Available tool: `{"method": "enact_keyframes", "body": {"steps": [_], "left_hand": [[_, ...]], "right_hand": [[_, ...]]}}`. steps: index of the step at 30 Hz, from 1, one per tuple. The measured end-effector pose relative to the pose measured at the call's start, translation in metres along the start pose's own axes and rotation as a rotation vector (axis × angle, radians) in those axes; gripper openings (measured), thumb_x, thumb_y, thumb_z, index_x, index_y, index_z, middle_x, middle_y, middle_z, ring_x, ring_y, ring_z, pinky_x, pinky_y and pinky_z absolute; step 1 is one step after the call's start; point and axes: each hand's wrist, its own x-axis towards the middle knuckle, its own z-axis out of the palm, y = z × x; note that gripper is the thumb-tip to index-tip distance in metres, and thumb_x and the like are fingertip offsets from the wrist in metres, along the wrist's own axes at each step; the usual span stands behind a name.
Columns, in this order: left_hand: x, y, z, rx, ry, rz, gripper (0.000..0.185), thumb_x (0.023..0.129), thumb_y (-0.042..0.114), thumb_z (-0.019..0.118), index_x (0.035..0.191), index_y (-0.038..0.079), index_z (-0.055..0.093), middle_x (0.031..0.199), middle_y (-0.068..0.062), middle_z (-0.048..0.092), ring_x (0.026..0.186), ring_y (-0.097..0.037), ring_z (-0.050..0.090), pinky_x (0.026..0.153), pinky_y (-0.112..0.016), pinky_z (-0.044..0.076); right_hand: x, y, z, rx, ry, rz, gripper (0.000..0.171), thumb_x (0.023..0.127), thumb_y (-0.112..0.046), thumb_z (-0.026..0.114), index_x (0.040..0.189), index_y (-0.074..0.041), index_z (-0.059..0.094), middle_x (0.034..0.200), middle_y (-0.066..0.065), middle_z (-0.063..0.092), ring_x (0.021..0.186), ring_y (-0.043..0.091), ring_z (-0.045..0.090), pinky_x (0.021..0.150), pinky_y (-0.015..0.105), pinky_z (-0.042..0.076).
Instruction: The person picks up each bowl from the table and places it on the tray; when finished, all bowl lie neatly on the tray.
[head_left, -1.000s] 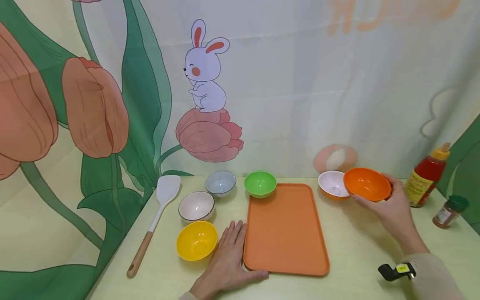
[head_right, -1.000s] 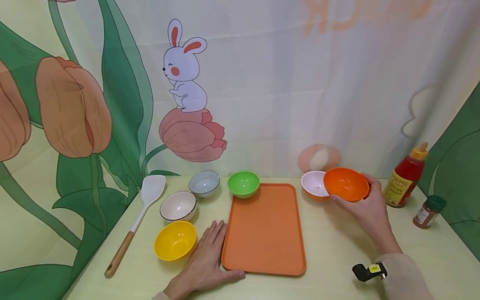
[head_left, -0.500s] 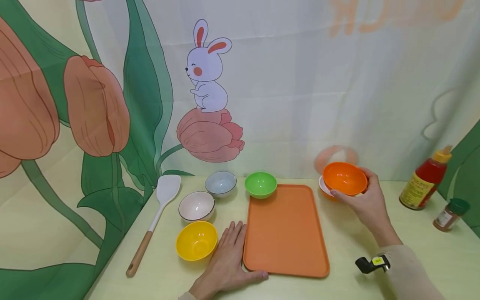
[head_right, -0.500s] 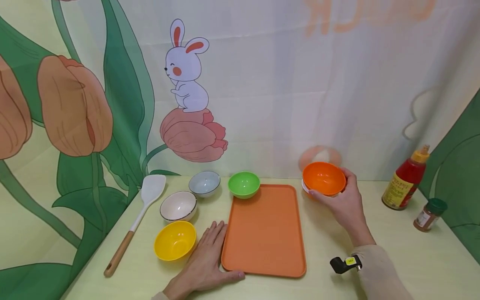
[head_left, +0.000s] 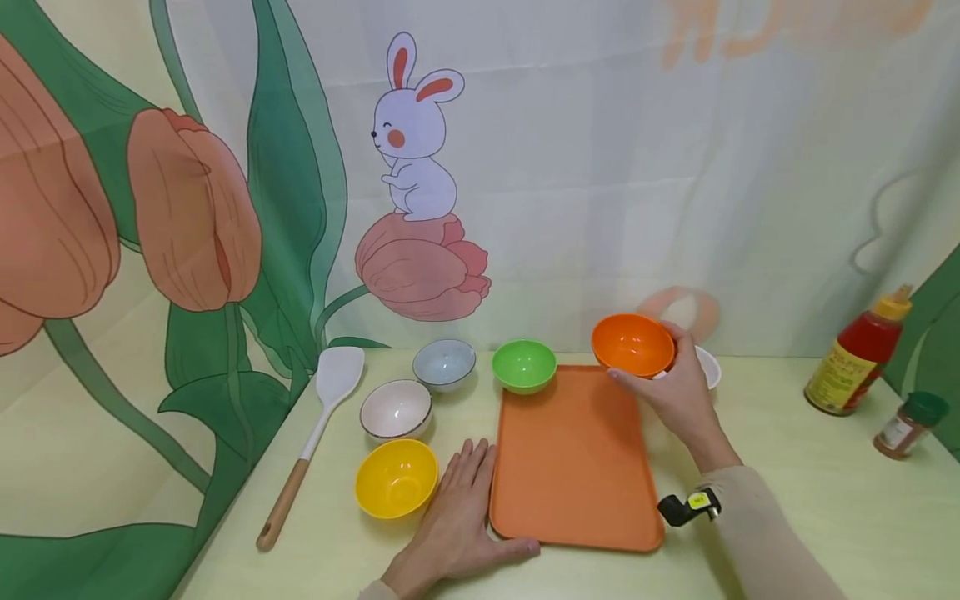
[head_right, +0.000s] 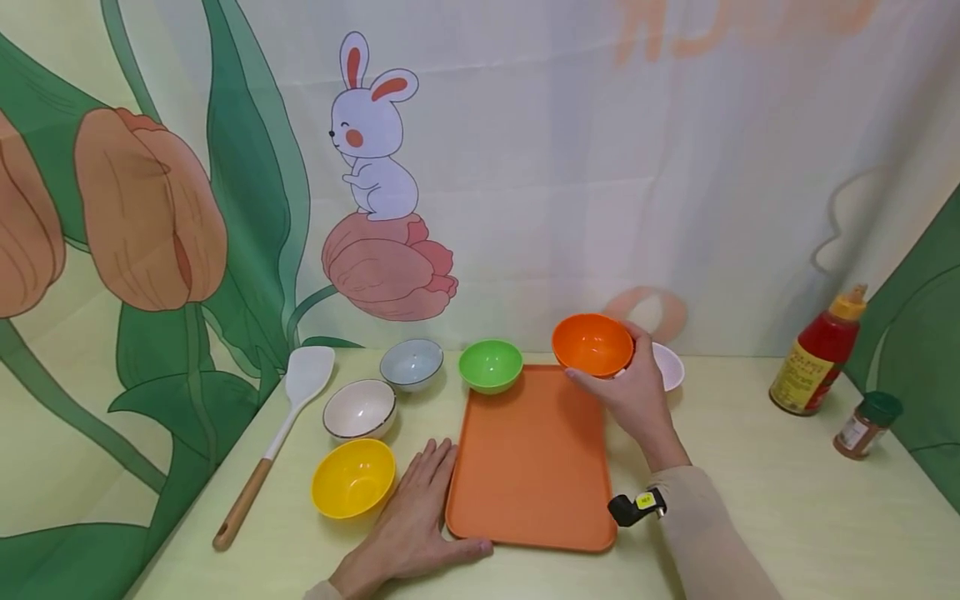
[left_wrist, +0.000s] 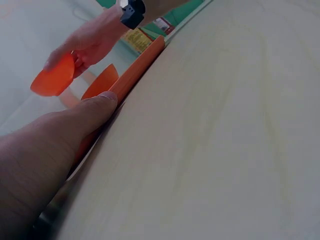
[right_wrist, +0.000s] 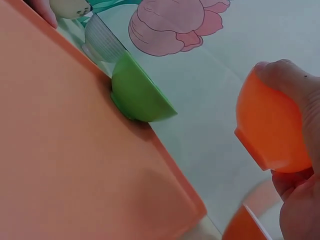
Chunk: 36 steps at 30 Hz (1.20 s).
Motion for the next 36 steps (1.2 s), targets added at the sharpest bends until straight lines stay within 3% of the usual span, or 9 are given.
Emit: {"method": "enact_keyframes", "body": {"steps": [8,16,25,30,36], "left_hand": [[-0.001,0.001,-0.001,0.003,0.003,-0.002,0.138,0.068,0.100,0.051,0.167,0.012,0.014,0.174,-0.010,0.013,0.161,-0.028,0.006,0.131,-0.048,0.010],[0.002,0.001,-0.002,0.002,0.001,0.008,0.138,0.069,0.100,0.051,0.167,0.011,0.015,0.174,-0.011,0.014,0.161,-0.029,0.007,0.131,-0.048,0.010],[0.001,0.001,-0.001,-0.009,-0.010,-0.013,0.139,0.067,0.101,0.051,0.168,0.013,0.015,0.174,-0.009,0.013,0.161,-0.027,0.006,0.131,-0.047,0.009],[0.001,0.001,-0.001,0.006,0.025,0.015,0.137,0.069,0.100,0.051,0.167,0.011,0.016,0.173,-0.010,0.015,0.161,-0.028,0.008,0.131,-0.047,0.011],[-0.001,0.000,-0.001,0.010,0.018,0.011,0.137,0.068,0.100,0.051,0.167,0.011,0.016,0.173,-0.010,0.016,0.161,-0.028,0.008,0.131,-0.047,0.010]], "right_hand": [[0.002,0.002,0.022,0.062,-0.025,0.001,0.112,0.076,-0.045,0.093,0.160,-0.014,0.025,0.153,0.007,0.044,0.133,0.029,0.050,0.114,0.052,0.047],[0.007,0.013,0.030,0.044,-0.044,0.007,0.118,0.074,-0.044,0.094,0.161,-0.011,0.021,0.157,0.013,0.040,0.138,0.034,0.046,0.118,0.055,0.041],[0.007,0.023,0.035,-0.160,-0.086,0.027,0.121,0.073,-0.055,0.092,0.162,-0.011,0.023,0.155,0.018,0.032,0.135,0.039,0.043,0.115,0.060,0.042],[0.011,0.027,0.039,-0.206,-0.070,0.000,0.121,0.070,-0.063,0.090,0.161,-0.011,0.028,0.151,0.016,0.038,0.133,0.037,0.045,0.115,0.059,0.042],[0.009,0.032,0.041,-0.256,-0.111,0.000,0.125,0.073,-0.067,0.085,0.163,-0.007,0.024,0.154,0.020,0.037,0.135,0.040,0.044,0.117,0.061,0.039]]}}
